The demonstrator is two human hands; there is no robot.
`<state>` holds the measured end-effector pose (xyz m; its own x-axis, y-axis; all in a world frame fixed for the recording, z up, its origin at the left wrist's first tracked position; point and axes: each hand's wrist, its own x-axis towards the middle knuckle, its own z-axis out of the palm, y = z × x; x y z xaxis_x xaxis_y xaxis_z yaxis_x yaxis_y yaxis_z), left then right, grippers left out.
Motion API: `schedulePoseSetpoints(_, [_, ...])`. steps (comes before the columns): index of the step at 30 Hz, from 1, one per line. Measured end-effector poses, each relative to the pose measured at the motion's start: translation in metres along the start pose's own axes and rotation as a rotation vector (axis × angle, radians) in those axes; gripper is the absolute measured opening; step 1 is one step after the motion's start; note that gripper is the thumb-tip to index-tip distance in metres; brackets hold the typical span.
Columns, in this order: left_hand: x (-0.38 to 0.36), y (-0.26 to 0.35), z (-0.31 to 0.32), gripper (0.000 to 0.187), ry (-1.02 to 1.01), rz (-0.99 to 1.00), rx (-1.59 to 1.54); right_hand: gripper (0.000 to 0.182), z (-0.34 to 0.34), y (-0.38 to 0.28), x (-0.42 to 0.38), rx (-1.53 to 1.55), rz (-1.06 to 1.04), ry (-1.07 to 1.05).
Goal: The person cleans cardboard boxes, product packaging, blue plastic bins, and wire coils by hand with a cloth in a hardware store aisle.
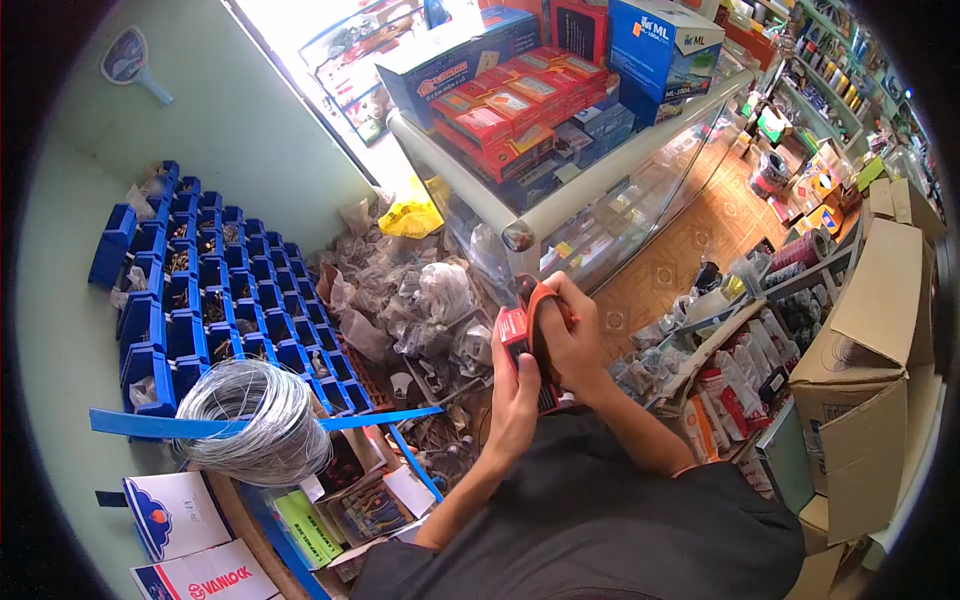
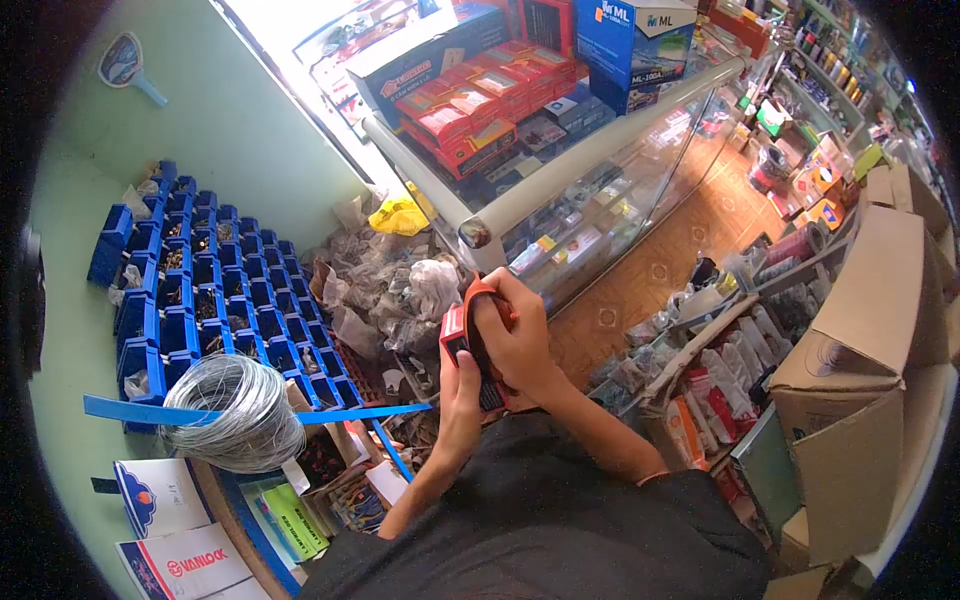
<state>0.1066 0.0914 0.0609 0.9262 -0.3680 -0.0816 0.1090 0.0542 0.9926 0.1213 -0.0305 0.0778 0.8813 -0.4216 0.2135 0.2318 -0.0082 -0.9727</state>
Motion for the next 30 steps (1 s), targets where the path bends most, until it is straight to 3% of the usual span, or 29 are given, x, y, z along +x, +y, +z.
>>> schedulePoseSetpoints(1, [0.007,0.006,0.002,0.073,0.016,0.024,-0.04,0.009,0.001,0.001,0.002,0.031,0.057,0.022])
schedulePoseSetpoints(2, [0.011,0.009,0.003,0.073,0.03,0.045,-0.079,0.01,0.002,0.003,-0.001,-0.078,-0.086,-0.034])
schedulePoseSetpoints(4, [0.026,0.002,-0.009,0.071,0.123,-0.141,-0.544,0.014,0.002,0.01,-0.018,-0.3,-0.37,-0.142])
schedulePoseSetpoints(8, [0.01,-0.009,-0.009,0.067,0.124,-0.12,-0.334,0.018,-0.005,0.007,0.0,-0.356,-0.534,-0.241])
schedulePoseSetpoints(9, [0.005,-0.017,-0.001,0.066,0.163,-0.11,-0.459,0.02,-0.006,0.0,0.008,-0.269,-0.509,-0.261])
schedulePoseSetpoints(13, [0.003,0.002,-0.017,0.074,0.041,-0.02,-0.221,0.022,0.005,0.011,0.001,-0.199,-0.559,-0.201])
schedulePoseSetpoints(16, [0.01,0.016,-0.02,0.073,0.059,0.047,-0.443,0.022,0.005,0.009,0.0,-0.197,-0.406,-0.27])
schedulePoseSetpoints(17, [0.011,0.007,-0.027,0.076,0.071,-0.014,-0.574,0.021,0.007,0.009,0.0,-0.223,-0.418,-0.263])
schedulePoseSetpoints(19, [0.004,-0.008,-0.025,0.077,0.078,0.011,-0.363,0.018,0.008,0.011,0.002,-0.281,-0.452,-0.248])
schedulePoseSetpoints(21, [-0.006,-0.012,-0.011,0.079,0.07,0.073,-0.111,0.015,0.004,0.003,0.017,-0.204,-0.192,-0.159])
schedulePoseSetpoints(22, [-0.015,-0.011,-0.006,0.075,0.053,0.0,-0.093,0.014,0.003,0.0,0.027,-0.165,-0.061,-0.117])
schedulePoseSetpoints(26, [-0.011,-0.027,-0.004,0.06,0.129,-0.056,-0.302,0.012,0.015,-0.009,0.006,-0.173,-0.221,-0.039])
schedulePoseSetpoints(27, [0.0,-0.019,-0.005,0.059,0.236,-0.075,-0.369,0.015,0.016,-0.006,-0.003,-0.296,-0.431,-0.098])
schedulePoseSetpoints(28, [0.015,-0.019,-0.019,0.064,0.195,-0.037,-0.531,0.017,0.018,0.001,-0.016,-0.327,-0.446,-0.171])
schedulePoseSetpoints(30, [0.017,0.012,-0.02,0.071,0.233,0.133,-0.361,0.015,0.021,0.002,-0.029,-0.326,-0.429,-0.264])
